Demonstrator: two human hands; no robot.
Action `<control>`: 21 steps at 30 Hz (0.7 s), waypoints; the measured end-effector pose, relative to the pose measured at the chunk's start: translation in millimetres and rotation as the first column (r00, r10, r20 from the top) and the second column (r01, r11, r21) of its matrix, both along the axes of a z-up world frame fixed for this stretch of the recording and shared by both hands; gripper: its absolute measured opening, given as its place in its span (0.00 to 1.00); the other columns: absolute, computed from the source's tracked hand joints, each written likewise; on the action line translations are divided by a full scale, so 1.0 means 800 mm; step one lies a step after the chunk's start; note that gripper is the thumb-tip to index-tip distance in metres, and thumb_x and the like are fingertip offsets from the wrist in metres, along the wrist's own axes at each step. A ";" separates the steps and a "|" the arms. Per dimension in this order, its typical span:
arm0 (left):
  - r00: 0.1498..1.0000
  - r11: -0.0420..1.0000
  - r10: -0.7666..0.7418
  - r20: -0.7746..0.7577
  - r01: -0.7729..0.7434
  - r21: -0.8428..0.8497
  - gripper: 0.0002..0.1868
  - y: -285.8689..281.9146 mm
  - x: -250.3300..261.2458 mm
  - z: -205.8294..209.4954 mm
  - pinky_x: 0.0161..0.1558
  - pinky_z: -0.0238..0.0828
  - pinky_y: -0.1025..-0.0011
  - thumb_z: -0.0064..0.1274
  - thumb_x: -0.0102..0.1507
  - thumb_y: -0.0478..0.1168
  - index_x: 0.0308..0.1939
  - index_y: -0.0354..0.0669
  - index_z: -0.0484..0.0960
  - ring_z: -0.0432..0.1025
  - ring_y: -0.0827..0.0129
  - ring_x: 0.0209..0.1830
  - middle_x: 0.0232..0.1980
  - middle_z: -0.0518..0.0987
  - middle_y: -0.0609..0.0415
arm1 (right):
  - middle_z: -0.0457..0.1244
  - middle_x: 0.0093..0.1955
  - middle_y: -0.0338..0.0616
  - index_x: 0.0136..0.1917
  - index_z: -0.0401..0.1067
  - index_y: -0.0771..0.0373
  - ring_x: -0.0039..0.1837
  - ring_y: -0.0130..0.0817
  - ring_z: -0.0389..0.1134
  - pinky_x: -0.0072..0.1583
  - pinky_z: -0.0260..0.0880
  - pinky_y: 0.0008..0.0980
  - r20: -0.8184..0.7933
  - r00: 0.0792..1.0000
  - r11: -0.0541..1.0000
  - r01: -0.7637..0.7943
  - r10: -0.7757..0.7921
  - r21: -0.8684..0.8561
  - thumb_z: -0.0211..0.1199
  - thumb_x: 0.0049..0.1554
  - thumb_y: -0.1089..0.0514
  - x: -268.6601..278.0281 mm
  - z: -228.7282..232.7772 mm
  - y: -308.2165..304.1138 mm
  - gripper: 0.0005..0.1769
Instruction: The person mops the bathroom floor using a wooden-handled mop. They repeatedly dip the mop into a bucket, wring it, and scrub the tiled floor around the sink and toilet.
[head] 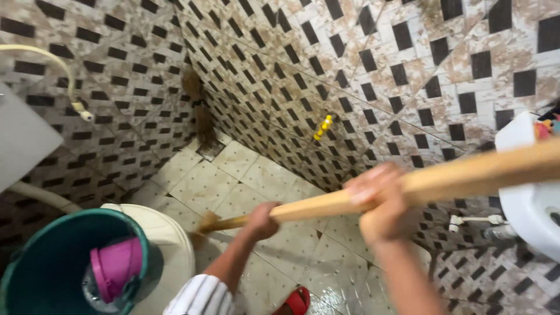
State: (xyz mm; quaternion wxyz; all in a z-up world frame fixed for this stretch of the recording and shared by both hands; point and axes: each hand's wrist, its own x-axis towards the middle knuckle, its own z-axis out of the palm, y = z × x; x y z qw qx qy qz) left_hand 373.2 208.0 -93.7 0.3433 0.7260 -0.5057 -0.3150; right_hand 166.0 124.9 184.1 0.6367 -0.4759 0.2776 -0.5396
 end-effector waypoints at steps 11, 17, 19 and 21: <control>0.984 0.995 -0.089 -0.157 0.082 -0.053 0.18 -0.002 -0.082 0.050 0.47 0.73 0.60 0.58 0.51 0.35 0.46 0.44 0.83 0.77 0.52 0.46 0.44 0.83 0.44 | 0.58 0.30 0.42 0.38 0.65 0.59 0.31 0.32 0.60 0.40 0.70 0.39 -0.235 0.971 0.981 -0.014 -0.033 -0.196 0.52 0.60 0.65 -0.006 0.130 0.045 0.08; 0.827 0.920 -0.382 -0.412 0.380 -0.091 0.11 -0.042 -0.122 0.037 0.41 0.77 0.57 0.52 0.54 0.35 0.40 0.40 0.82 0.79 0.46 0.40 0.36 0.83 0.42 | 0.55 0.28 0.37 0.39 0.63 0.61 0.28 0.29 0.55 0.37 0.65 0.37 -0.080 0.967 0.955 0.224 -0.243 -0.194 0.56 0.59 0.64 -0.021 0.150 0.074 0.07; 0.898 0.917 -0.397 -0.190 0.393 -0.063 0.12 -0.050 -0.090 0.021 0.42 0.76 0.57 0.53 0.54 0.34 0.41 0.43 0.83 0.78 0.46 0.42 0.39 0.83 0.42 | 0.56 0.28 0.41 0.37 0.61 0.64 0.30 0.34 0.58 0.41 0.67 0.38 -0.067 0.948 0.922 0.285 -0.312 -0.261 0.56 0.64 0.62 -0.025 0.119 0.078 0.13; 0.905 0.885 -0.415 0.097 0.426 -0.186 0.15 -0.060 -0.056 0.002 0.44 0.74 0.56 0.54 0.50 0.32 0.40 0.43 0.84 0.76 0.44 0.46 0.43 0.83 0.40 | 0.60 0.28 0.41 0.39 0.63 0.61 0.34 0.32 0.62 0.48 0.70 0.33 -0.038 0.958 0.940 0.271 -0.284 -0.209 0.54 0.63 0.60 -0.022 0.079 0.092 0.10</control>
